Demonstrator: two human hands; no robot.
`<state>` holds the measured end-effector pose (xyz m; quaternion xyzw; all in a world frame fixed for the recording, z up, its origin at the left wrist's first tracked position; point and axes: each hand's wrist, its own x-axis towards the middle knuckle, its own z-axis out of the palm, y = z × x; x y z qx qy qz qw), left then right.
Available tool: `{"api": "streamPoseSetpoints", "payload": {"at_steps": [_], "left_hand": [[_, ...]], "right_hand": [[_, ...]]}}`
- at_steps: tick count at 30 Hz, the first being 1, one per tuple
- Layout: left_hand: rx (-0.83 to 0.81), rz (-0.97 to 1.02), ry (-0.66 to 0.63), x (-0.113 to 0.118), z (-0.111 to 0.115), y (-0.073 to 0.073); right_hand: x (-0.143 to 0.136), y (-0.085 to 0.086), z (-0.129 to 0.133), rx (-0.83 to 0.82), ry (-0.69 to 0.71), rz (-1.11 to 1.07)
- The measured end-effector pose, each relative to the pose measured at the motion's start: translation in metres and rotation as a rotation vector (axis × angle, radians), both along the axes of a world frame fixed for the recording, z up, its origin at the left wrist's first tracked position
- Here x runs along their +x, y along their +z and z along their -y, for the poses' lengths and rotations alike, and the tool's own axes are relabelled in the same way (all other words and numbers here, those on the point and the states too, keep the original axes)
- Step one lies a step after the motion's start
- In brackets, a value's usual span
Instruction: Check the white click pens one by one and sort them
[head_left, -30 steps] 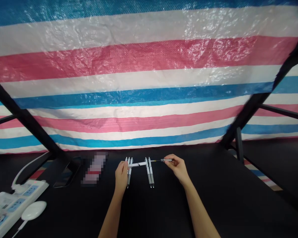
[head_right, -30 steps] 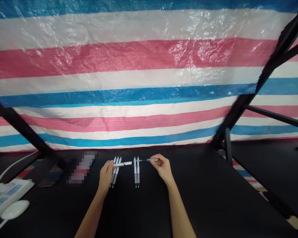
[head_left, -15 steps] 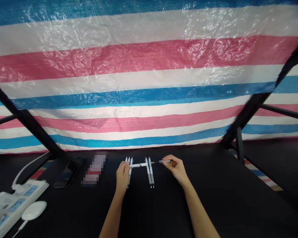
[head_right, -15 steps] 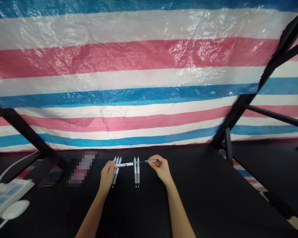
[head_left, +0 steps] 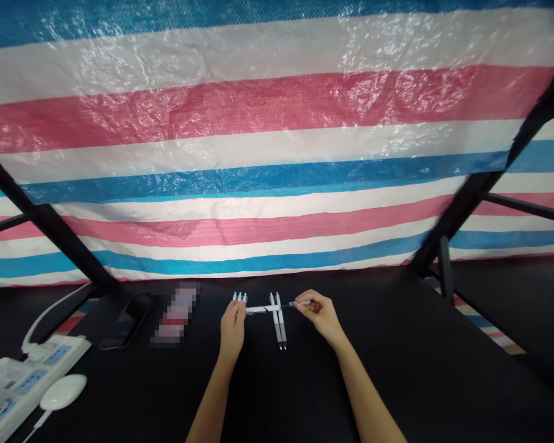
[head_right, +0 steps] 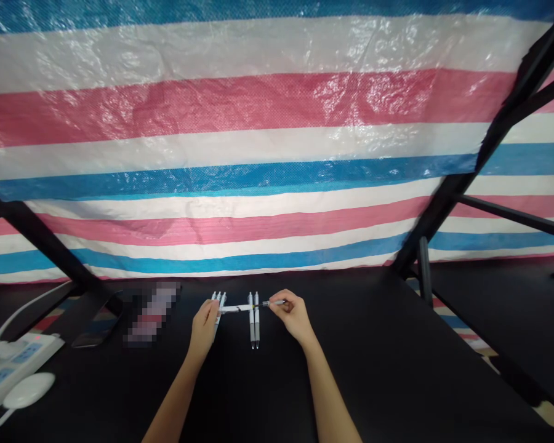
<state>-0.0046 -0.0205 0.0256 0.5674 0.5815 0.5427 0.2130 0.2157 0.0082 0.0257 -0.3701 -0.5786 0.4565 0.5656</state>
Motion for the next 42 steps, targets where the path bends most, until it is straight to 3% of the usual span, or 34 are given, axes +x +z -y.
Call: {"api": "streamPoseSetpoints", "payload": {"at_steps": [6,21,29,37,42], "left_hand": [[0.01,-0.015,0.011,0.007,0.001,-0.003],[0.024,-0.075,0.072,0.007,0.001,-0.003],[0.022,-0.087,0.04,0.01,0.002,-0.002],[0.041,-0.047,0.063,0.005,0.001,-0.002],[0.05,-0.047,0.067,0.004,0.0,-0.004]], "right_hand": [[-0.014,-0.005,0.002,-0.011,0.038,0.043],[-0.016,0.001,0.005,-0.017,0.012,0.112],[-0.017,0.003,0.007,-0.115,0.045,0.126],[-0.005,0.0,0.004,-0.075,0.116,0.124],[0.0,0.001,0.003,-0.096,0.089,0.258]]}}
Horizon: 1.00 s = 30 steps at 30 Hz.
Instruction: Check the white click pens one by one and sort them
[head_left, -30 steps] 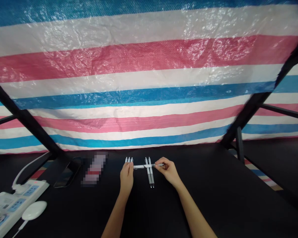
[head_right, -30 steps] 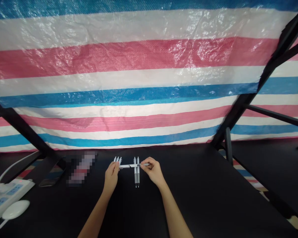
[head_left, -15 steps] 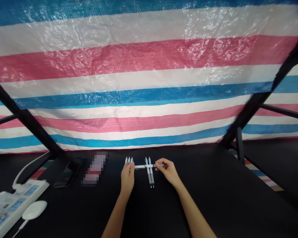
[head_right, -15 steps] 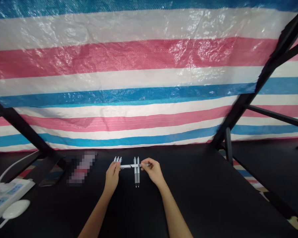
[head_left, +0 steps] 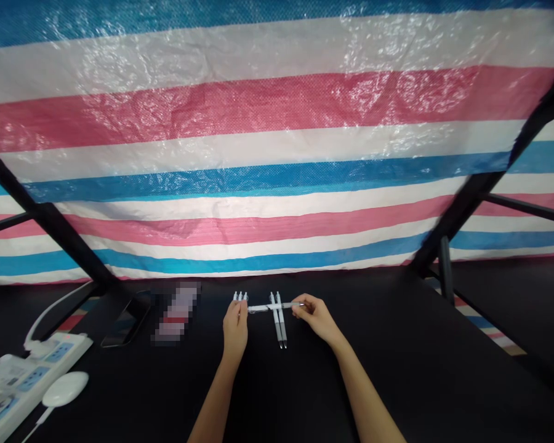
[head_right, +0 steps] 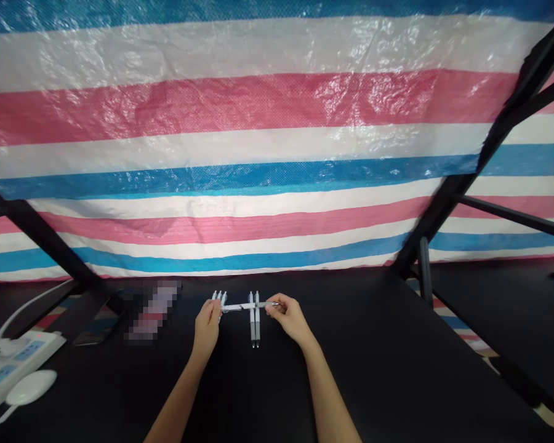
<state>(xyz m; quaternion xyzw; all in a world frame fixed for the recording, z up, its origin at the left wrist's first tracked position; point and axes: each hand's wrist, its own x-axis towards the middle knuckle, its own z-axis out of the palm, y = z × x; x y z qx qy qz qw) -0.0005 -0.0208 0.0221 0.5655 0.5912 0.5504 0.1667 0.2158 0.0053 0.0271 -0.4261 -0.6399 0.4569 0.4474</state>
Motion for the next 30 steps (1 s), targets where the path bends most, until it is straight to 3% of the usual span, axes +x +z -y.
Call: {"api": "streamPoseSetpoints", "payload": {"at_steps": [19,25,30], "left_hand": [[-0.006,0.005,0.028,-0.0015,-0.0006,-0.0012],[-0.019,-0.004,0.027,-0.0006,-0.0004,0.0002],[-0.028,0.008,0.046,-0.0017,-0.0012,-0.0009]], "right_hand": [[0.0021,-0.0007,0.0013,0.017,0.016,0.003],[0.0028,-0.0001,0.0024,0.036,0.022,0.114],[0.0027,-0.0034,0.0007,0.016,0.019,0.052]]}}
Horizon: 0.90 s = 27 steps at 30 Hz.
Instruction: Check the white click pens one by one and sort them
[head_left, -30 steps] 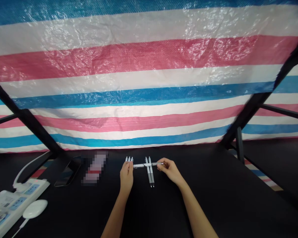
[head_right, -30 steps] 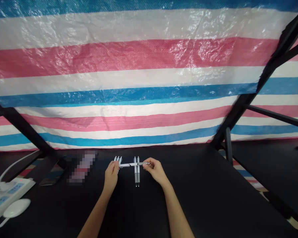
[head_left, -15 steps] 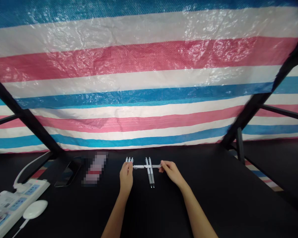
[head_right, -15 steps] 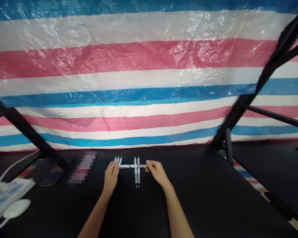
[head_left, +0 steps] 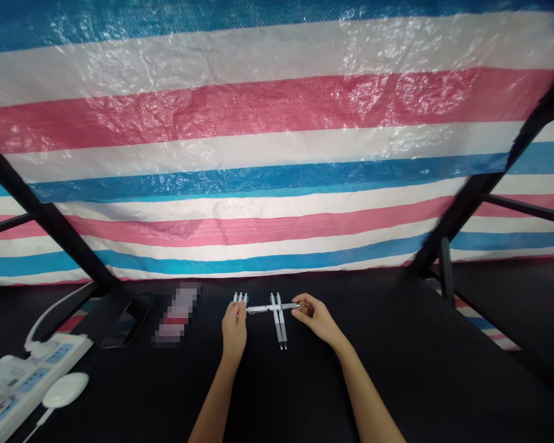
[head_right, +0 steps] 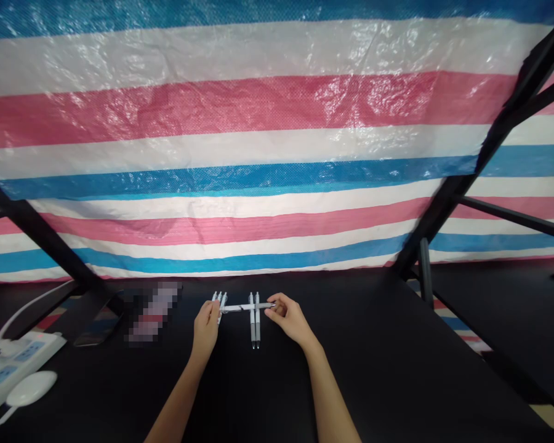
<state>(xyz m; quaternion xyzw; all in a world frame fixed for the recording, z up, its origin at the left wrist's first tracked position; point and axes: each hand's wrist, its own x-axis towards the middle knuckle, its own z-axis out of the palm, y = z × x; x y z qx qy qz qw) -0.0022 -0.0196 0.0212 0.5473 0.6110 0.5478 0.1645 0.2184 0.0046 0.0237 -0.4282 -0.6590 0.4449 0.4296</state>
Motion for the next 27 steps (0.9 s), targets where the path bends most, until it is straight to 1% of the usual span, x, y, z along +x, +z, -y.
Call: {"api": "streamPoseSetpoints", "payload": {"at_steps": [4,10,15,20,23,25,27], "left_hand": [[-0.011,0.009,0.005,0.0,-0.001,-0.002],[0.006,-0.026,-0.06,0.003,0.001,0.0],[0.058,-0.074,-0.078,0.006,0.005,0.003],[0.083,-0.059,-0.093,0.008,0.008,0.006],[0.068,0.052,-0.117,0.008,0.007,0.005],[-0.013,0.249,-0.174,0.009,0.004,0.004],[-0.119,0.526,-0.243,0.009,0.002,0.004]], "right_hand": [[0.0,0.002,0.001,0.002,0.014,0.05],[-0.003,0.011,0.005,0.004,-0.008,0.128],[-0.006,0.006,0.001,-0.052,-0.058,0.117],[-0.005,0.001,-0.002,-0.158,-0.001,0.021],[-0.004,0.002,-0.003,-0.226,0.013,-0.057],[-0.005,0.004,-0.001,-0.246,0.007,-0.073],[-0.007,0.007,0.001,-0.252,0.026,-0.068]]}}
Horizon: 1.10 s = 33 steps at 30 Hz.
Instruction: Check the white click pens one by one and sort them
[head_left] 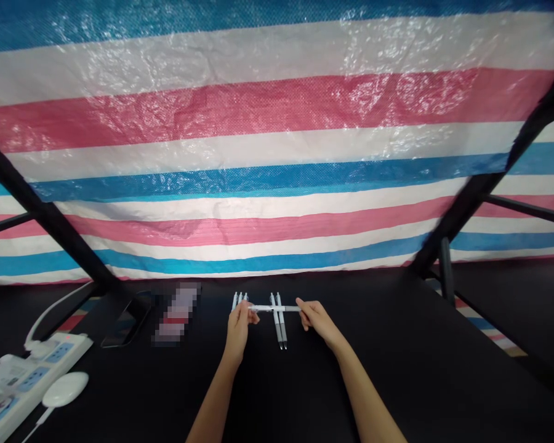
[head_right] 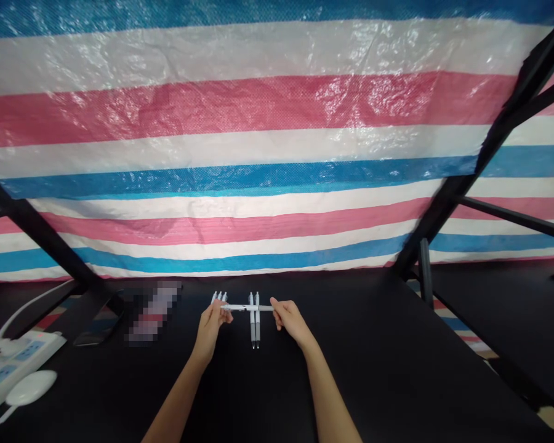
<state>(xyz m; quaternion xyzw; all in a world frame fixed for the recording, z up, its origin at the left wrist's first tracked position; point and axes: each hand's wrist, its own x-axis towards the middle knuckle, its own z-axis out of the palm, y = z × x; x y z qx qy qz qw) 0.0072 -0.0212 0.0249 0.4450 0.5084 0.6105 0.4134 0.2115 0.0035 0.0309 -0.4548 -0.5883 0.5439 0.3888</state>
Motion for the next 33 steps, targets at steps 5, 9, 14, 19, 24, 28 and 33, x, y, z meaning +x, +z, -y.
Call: {"api": "streamPoseSetpoints", "payload": {"at_steps": [5,9,14,19,24,28,33], "left_hand": [[-0.062,0.333,-0.077,0.001,0.0,0.005],[-0.035,0.382,-0.06,0.002,0.003,0.01],[-0.048,0.4,-0.148,0.001,0.009,0.017],[-0.081,0.403,-0.221,0.001,0.011,0.022],[-0.077,0.443,-0.176,-0.001,0.007,0.017],[-0.083,0.458,-0.149,-0.003,0.006,0.016],[-0.09,0.46,-0.099,-0.003,0.007,0.017]], "right_hand": [[-0.01,0.005,0.006,-0.017,0.166,-0.03],[-0.019,0.004,0.011,-0.012,0.342,-0.01],[-0.022,0.008,0.017,0.062,0.532,0.052],[-0.024,0.012,0.021,0.102,0.574,0.119],[-0.023,0.009,0.016,0.157,0.338,0.064],[-0.015,0.009,0.008,0.167,0.063,-0.017],[-0.005,0.004,0.0,0.082,-0.175,-0.219]]}}
